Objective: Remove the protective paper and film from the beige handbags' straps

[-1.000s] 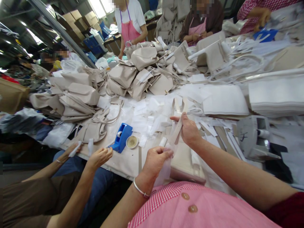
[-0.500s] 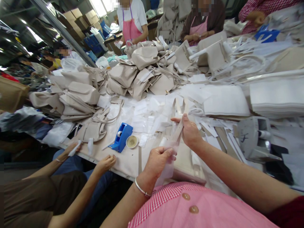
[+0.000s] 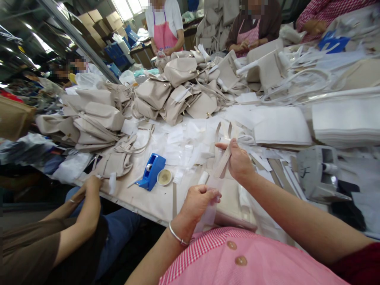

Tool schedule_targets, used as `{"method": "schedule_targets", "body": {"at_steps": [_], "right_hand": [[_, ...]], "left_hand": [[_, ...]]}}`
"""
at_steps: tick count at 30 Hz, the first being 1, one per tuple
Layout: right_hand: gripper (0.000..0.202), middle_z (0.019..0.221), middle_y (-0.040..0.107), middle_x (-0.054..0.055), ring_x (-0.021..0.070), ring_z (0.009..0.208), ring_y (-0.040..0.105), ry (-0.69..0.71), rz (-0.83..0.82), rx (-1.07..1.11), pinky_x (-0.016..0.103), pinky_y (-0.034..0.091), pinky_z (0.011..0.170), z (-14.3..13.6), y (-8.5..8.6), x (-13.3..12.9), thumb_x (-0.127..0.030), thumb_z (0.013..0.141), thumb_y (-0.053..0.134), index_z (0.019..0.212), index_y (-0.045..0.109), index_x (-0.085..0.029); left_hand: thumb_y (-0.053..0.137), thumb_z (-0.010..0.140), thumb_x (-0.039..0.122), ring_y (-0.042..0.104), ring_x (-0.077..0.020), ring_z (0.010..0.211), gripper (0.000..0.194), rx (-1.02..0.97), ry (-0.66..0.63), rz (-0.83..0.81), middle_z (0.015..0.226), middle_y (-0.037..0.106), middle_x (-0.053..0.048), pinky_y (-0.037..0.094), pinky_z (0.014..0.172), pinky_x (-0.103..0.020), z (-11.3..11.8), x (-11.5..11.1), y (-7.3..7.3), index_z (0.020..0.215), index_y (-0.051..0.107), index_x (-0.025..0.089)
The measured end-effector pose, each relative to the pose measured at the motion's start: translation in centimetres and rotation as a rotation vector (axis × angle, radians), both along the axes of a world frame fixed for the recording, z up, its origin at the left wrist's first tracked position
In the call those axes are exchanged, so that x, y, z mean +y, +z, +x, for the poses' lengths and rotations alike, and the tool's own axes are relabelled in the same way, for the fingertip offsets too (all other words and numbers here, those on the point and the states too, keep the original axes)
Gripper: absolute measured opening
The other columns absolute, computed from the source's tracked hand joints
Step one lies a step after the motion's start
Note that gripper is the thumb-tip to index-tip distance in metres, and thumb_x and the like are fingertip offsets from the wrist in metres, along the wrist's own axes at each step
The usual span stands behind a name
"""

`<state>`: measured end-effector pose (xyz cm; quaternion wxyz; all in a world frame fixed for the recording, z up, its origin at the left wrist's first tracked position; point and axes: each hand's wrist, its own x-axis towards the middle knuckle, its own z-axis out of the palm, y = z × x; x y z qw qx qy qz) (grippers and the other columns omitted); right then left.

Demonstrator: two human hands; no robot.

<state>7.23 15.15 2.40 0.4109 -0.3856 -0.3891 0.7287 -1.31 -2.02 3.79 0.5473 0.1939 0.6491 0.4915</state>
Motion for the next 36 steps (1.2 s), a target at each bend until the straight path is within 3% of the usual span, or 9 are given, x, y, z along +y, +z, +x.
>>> {"method": "schedule_targets", "body": {"at_steps": [9, 15, 19, 22, 24, 26, 28, 31, 36], "right_hand": [[0.075, 0.065, 0.062, 0.006, 0.0154, 0.058, 0.054, 0.048, 0.044, -0.087, 0.027, 0.041, 0.055, 0.2, -0.2, -0.7, -0.08, 0.085, 0.043, 0.1, 0.077, -0.014], [0.075, 0.086, 0.072, 0.008, 0.0201, 0.078, 0.063, 0.157, 0.191, -0.253, 0.032, 0.049, 0.075, 1.1, 0.5, -2.8, -0.076, 0.091, 0.035, 0.105, 0.078, -0.017], [0.071, 0.106, 0.073, 0.009, 0.0267, 0.101, 0.066, 0.298, 0.314, -0.238, 0.041, 0.049, 0.095, 1.7, 0.1, -4.3, -0.075, 0.092, 0.033, 0.112, 0.076, -0.022], [0.067, 0.122, 0.069, 0.007, 0.0281, 0.122, 0.059, 0.449, 0.384, -0.167, 0.047, 0.037, 0.114, 2.0, -0.5, -5.5, -0.073, 0.093, 0.034, 0.117, 0.074, -0.025], [0.067, 0.128, 0.065, 0.008, 0.0288, 0.128, 0.055, 0.525, 0.376, -0.103, 0.05, 0.03, 0.118, 2.1, -1.0, -6.2, -0.073, 0.094, 0.034, 0.119, 0.073, -0.024], [0.067, 0.133, 0.063, 0.009, 0.0295, 0.131, 0.051, 0.578, 0.371, -0.06, 0.052, 0.027, 0.12, 2.2, -1.4, -6.8, -0.072, 0.094, 0.035, 0.119, 0.073, -0.023], [0.062, 0.139, 0.058, 0.008, 0.0291, 0.135, 0.047, 0.635, 0.361, -0.042, 0.051, 0.023, 0.121, 2.4, -1.8, -7.2, -0.07, 0.093, 0.041, 0.119, 0.073, -0.023], [0.055, 0.147, 0.05, 0.005, 0.0279, 0.135, 0.047, 0.682, 0.17, 0.094, 0.05, 0.027, 0.119, 2.2, -2.0, -6.5, -0.065, 0.092, 0.051, 0.129, 0.066, -0.028], [0.046, 0.122, 0.068, 0.009, 0.0258, 0.109, 0.065, 0.455, -0.389, 0.319, 0.048, 0.049, 0.101, 0.2, -1.2, -2.0, -0.056, 0.097, 0.043, 0.117, 0.07, -0.024]], "left_hand": [[0.083, 0.068, 0.034, 0.062, -0.0147, 0.059, 0.026, -0.134, 0.05, -0.022, 0.069, 0.072, -0.01, 0.044, 0.061, -0.028, -0.1, 0.6, 0.5, 0.067, 0.072, 0.011], [0.082, 0.071, 0.041, 0.063, -0.0155, 0.062, 0.034, -0.132, 0.056, 0.004, 0.076, 0.072, -0.011, 0.044, 0.061, -0.028, -0.5, 0.7, 1.0, 0.079, 0.075, 0.009], [0.073, 0.08, 0.043, 0.061, -0.0165, 0.065, 0.031, 0.034, 0.016, 0.041, 0.073, 0.069, -0.007, 0.046, 0.066, -0.031, -0.7, 0.6, 0.9, 0.08, 0.074, 0.012], [0.067, 0.084, 0.041, 0.059, -0.0182, 0.074, 0.029, 0.392, 0.013, 0.105, 0.075, 0.063, -0.004, 0.047, 0.075, -0.034, -0.9, 0.5, 0.7, 0.07, 0.071, 0.017], [0.067, 0.084, 0.037, 0.061, -0.0228, 0.094, 0.022, 0.613, 0.046, 0.194, 0.095, 0.063, -0.008, 0.046, 0.09, -0.037, -1.0, 0.5, 0.5, 0.073, 0.074, 0.019], [0.068, 0.083, 0.034, 0.058, -0.0262, 0.11, 0.018, 0.623, 0.045, 0.263, 0.112, 0.063, -0.011, 0.043, 0.1, -0.039, -1.2, 0.4, 0.2, 0.082, 0.077, 0.019], [0.067, 0.084, 0.037, 0.062, -0.0255, 0.103, 0.021, 0.423, 0.021, 0.24, 0.104, 0.068, -0.01, 0.047, 0.093, -0.038, -1.3, 0.2, -0.1, 0.088, 0.077, 0.019], [0.066, 0.085, 0.038, 0.062, -0.0199, 0.077, 0.024, 0.217, 0.016, 0.124, 0.076, 0.068, -0.003, 0.048, 0.073, -0.032, -1.5, -0.7, -0.6, 0.086, 0.076, 0.017], [0.067, 0.082, 0.032, 0.056, -0.017, 0.073, 0.021, 0.423, -0.042, 0.068, 0.071, 0.063, -0.001, 0.043, 0.069, -0.029, -2.1, -2.7, -1.0, 0.07, 0.073, 0.016]]}}
